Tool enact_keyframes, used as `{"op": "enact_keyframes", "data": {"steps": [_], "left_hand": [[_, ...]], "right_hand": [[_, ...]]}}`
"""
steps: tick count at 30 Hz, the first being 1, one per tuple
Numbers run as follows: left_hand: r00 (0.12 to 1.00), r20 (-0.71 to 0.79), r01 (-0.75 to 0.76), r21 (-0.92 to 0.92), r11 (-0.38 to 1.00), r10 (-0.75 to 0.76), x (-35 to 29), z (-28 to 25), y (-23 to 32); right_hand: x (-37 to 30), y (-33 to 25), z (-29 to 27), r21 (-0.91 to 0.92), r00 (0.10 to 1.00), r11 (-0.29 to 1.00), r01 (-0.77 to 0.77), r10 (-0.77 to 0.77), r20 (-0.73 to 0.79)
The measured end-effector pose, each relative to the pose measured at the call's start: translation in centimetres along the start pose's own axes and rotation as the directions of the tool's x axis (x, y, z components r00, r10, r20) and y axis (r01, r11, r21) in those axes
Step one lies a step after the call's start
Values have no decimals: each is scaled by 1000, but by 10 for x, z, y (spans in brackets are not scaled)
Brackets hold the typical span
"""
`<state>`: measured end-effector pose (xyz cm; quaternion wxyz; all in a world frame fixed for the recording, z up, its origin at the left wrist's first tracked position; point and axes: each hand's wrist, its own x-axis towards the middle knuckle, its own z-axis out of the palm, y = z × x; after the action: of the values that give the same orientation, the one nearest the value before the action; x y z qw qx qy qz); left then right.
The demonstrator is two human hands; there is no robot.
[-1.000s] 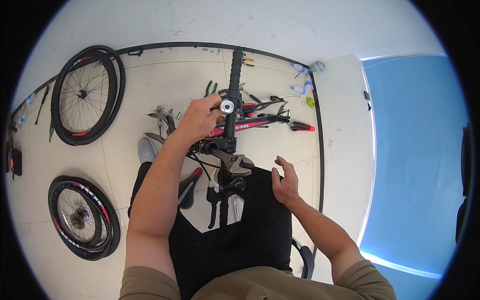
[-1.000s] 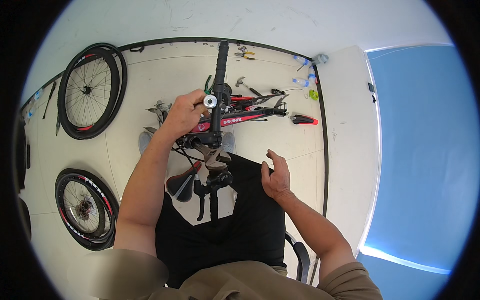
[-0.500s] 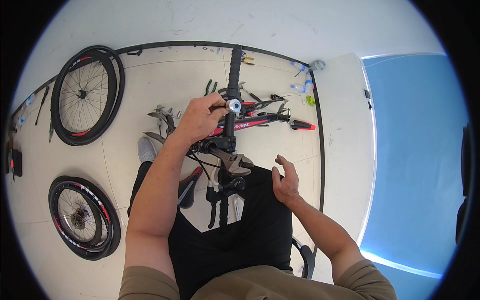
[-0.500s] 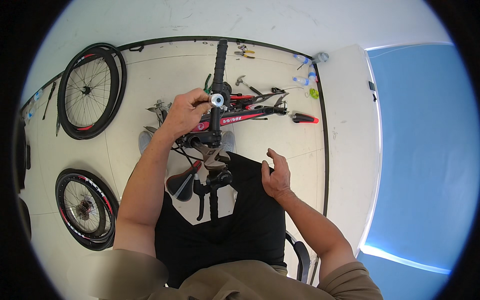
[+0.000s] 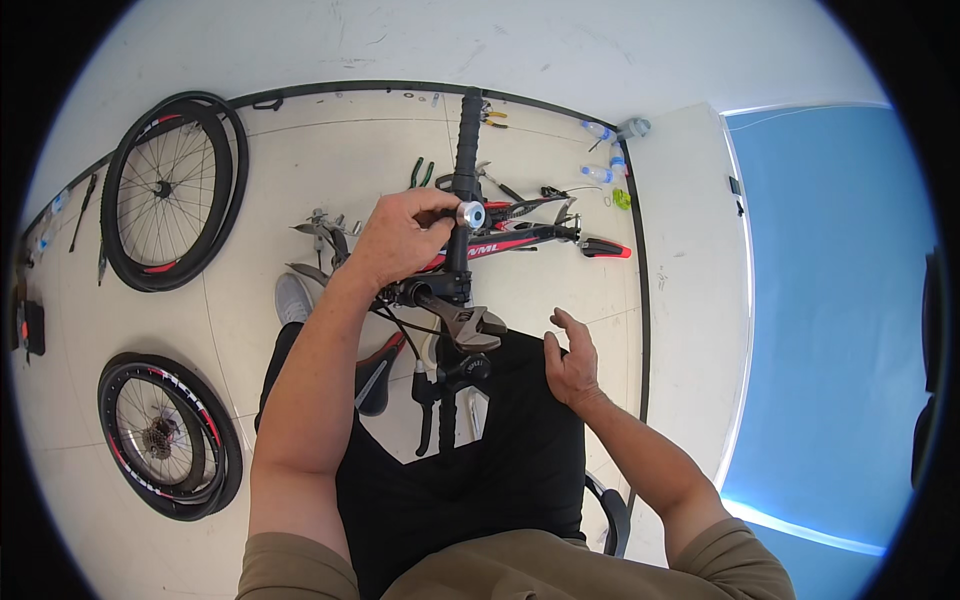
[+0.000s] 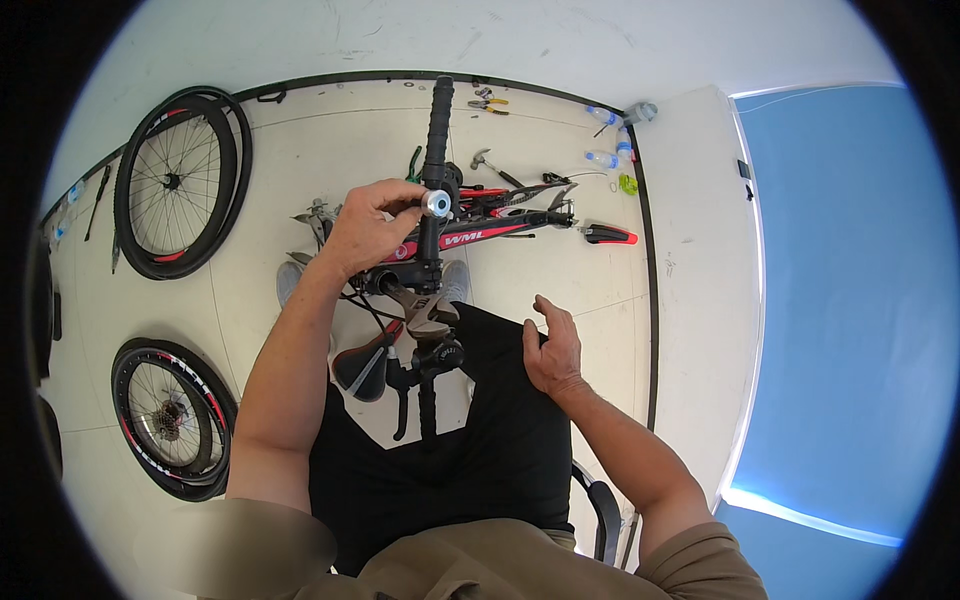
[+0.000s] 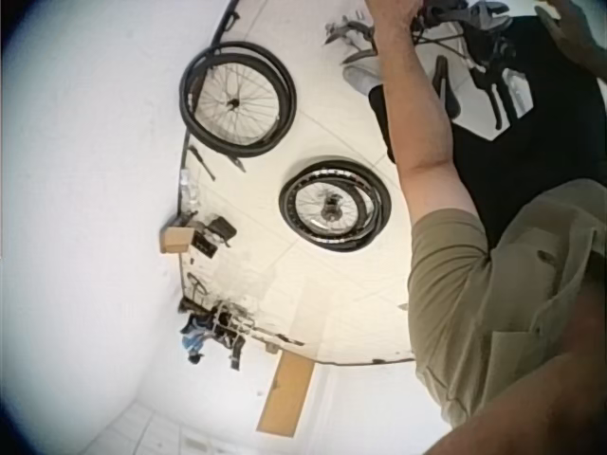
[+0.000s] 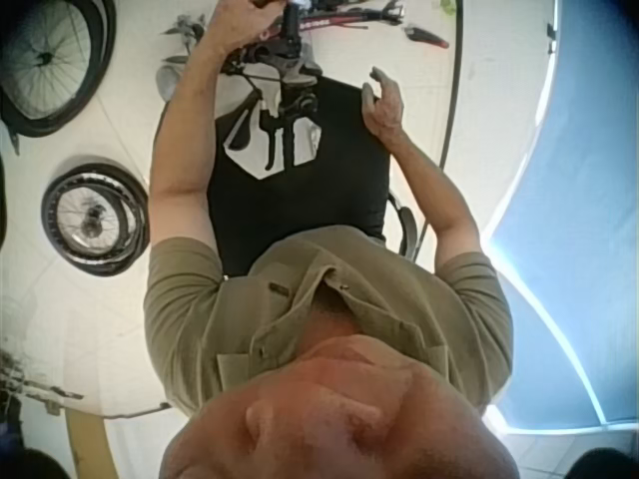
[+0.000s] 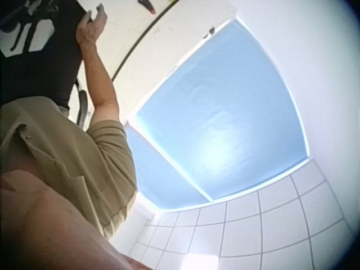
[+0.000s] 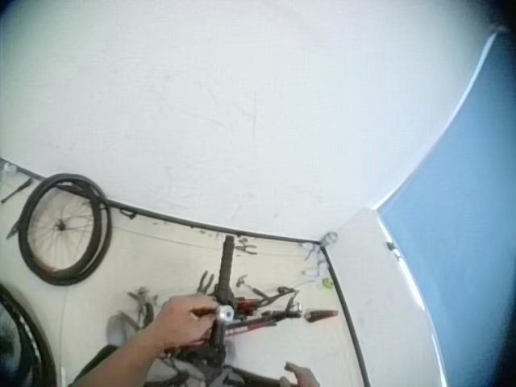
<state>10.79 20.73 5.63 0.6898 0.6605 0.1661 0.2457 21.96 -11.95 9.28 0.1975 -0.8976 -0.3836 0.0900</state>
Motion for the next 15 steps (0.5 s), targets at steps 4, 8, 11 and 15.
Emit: {"op": "enact_keyframes", "data": {"steps": [4, 8, 11, 15], "left_hand": [[1000, -17, 5, 49, 999, -4, 0, 0, 5], [1000, -18, -1, 76, 997, 2, -2, -1, 3], [1000, -11, 20, 64, 998, -19, -1, -1, 2], [1000, 5, 21, 77, 997, -22, -1, -2, 3]], "right_hand": [[0, 1, 1, -15, 1000, 1000, 7, -7, 0], [0, 0, 1, -18, 1000, 1000, 11, -11, -2], [0, 1, 1, -17, 1000, 1000, 14, -14, -4], [0, 1, 1, -11, 1000, 1000, 14, -14, -9]]}}
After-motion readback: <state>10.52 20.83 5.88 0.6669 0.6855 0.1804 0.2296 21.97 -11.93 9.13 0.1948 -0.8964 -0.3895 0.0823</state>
